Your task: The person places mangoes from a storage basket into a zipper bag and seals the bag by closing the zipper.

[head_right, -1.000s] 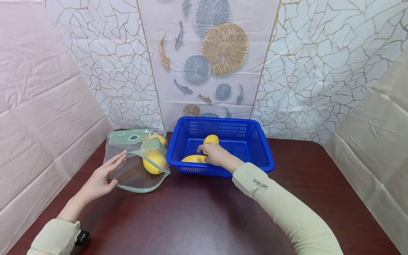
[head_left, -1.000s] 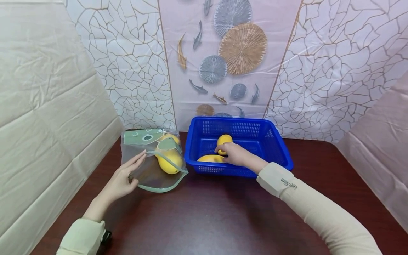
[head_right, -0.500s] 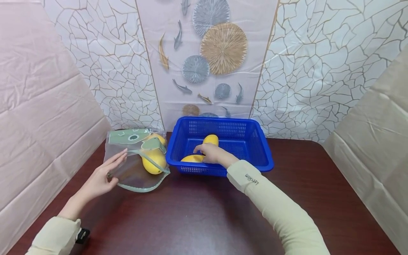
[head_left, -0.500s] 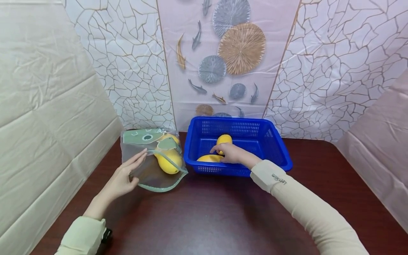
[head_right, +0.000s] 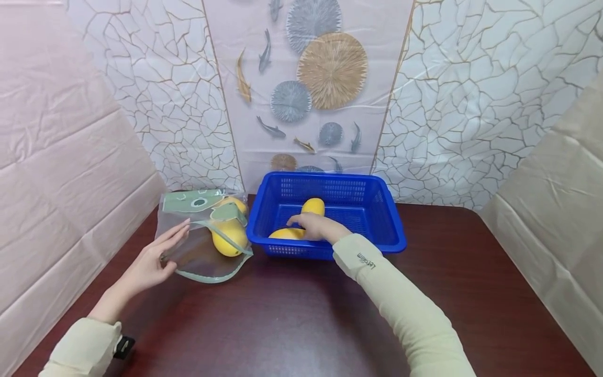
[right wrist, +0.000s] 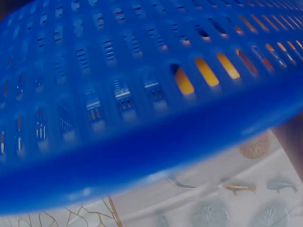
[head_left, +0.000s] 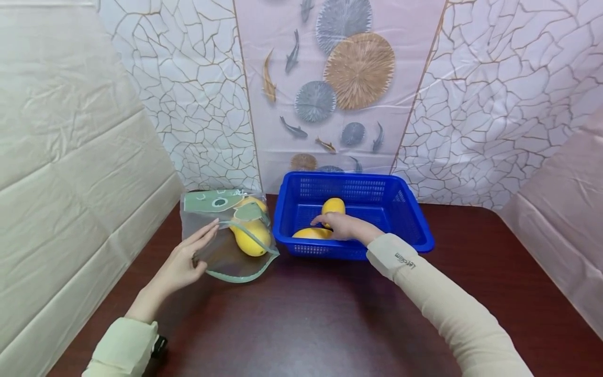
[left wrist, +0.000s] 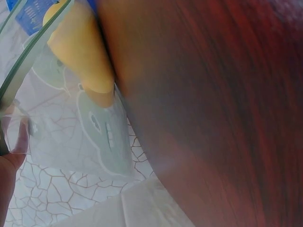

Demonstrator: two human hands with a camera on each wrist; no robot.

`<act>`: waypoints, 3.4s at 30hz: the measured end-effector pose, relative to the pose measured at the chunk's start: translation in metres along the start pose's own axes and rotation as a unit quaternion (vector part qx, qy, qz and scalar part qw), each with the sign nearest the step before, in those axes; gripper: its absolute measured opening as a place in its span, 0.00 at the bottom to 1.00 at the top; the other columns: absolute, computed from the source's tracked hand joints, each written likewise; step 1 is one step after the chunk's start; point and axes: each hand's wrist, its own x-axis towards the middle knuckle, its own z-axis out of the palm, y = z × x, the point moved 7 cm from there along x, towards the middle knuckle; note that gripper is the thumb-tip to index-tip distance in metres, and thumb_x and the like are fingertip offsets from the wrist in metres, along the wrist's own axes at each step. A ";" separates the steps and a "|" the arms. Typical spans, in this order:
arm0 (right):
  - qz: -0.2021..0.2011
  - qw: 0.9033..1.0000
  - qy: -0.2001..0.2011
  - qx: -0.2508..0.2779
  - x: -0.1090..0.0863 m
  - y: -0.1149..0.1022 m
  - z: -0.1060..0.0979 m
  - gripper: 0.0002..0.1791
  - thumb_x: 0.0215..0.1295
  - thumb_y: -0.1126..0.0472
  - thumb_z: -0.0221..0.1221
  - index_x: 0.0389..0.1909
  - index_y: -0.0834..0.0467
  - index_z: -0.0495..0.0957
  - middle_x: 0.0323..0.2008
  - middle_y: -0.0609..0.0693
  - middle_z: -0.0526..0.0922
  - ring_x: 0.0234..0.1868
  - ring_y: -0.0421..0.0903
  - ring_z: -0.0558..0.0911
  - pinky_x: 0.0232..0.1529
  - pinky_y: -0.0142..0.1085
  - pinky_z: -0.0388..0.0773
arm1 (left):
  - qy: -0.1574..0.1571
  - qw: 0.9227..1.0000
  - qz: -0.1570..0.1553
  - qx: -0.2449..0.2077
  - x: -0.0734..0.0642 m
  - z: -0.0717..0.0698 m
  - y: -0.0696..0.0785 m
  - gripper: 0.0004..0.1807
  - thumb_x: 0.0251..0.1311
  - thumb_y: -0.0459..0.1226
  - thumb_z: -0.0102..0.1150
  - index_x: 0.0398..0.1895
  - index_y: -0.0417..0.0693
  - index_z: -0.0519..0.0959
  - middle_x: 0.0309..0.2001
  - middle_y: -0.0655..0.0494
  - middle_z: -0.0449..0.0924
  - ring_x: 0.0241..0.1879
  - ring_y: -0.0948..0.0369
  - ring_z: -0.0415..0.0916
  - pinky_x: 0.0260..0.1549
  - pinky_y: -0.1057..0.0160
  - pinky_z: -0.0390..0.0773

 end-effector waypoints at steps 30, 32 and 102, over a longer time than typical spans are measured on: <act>0.158 0.972 -0.065 0.162 0.018 0.022 0.033 0.27 0.71 0.40 0.31 0.67 0.38 0.62 0.58 0.51 0.68 0.59 0.50 0.65 0.65 0.53 0.56 | -0.002 1.000 0.005 -0.012 0.002 0.002 0.000 0.45 0.33 0.14 0.51 0.66 0.35 0.65 0.70 0.46 0.60 0.45 0.69 0.65 0.12 0.80 0.56; 0.155 0.973 -0.061 0.157 0.019 0.022 0.034 0.26 0.72 0.41 0.31 0.67 0.39 0.62 0.58 0.51 0.68 0.59 0.50 0.65 0.66 0.52 0.55 | -0.002 1.000 0.009 -0.010 0.003 0.003 0.000 0.45 0.33 0.14 0.50 0.66 0.35 0.65 0.70 0.46 0.61 0.45 0.70 0.64 0.12 0.81 0.56; -0.020 0.990 0.121 -0.072 -0.006 0.017 -0.006 0.32 0.53 0.59 0.66 0.61 0.59 0.71 0.57 0.59 0.76 0.56 0.57 0.75 0.56 0.50 0.72 | 0.006 1.000 0.010 -0.003 0.004 0.000 0.002 0.45 0.32 0.14 0.53 0.65 0.35 0.66 0.68 0.43 0.62 0.45 0.73 0.63 0.14 0.81 0.56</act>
